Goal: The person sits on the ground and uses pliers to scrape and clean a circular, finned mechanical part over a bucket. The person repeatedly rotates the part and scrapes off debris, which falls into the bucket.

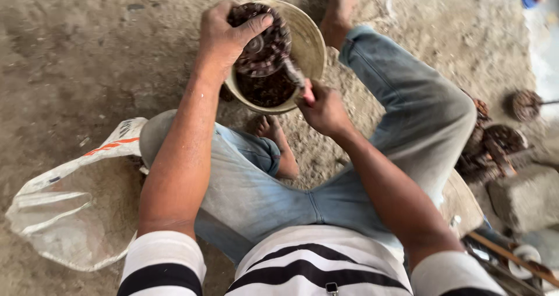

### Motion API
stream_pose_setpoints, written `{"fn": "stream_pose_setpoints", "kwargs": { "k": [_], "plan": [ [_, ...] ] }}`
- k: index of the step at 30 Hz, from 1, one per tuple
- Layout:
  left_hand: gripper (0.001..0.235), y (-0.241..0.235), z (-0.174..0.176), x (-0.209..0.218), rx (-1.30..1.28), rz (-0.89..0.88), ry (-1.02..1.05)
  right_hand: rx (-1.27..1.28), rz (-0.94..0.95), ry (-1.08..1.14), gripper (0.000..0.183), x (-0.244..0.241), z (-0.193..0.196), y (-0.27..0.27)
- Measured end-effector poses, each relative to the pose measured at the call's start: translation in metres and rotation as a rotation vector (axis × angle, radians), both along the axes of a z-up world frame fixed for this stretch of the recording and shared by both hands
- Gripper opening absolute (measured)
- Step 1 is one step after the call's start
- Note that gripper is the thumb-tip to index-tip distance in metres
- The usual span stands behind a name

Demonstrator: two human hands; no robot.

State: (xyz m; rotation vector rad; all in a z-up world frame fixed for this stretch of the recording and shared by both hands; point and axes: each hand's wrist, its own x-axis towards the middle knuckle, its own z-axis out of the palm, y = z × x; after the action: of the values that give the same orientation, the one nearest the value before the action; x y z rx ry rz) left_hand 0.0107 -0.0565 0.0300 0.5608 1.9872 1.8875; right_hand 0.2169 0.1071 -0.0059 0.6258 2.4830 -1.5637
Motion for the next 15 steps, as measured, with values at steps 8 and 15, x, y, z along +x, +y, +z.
{"fn": "stream_pose_setpoints", "kwargs": {
  "k": [8, 15],
  "plan": [
    [0.042, -0.007, -0.012, -0.004, -0.233, 0.114, 0.132, 0.530, 0.172, -0.225, 0.039, -0.023, 0.015, 0.025],
    [0.054, 0.025, -0.044, -0.016, -0.619, 0.371, 0.336, 1.017, 0.411, -0.032, 0.050, -0.067, -0.007, 0.074]
  ]
}}
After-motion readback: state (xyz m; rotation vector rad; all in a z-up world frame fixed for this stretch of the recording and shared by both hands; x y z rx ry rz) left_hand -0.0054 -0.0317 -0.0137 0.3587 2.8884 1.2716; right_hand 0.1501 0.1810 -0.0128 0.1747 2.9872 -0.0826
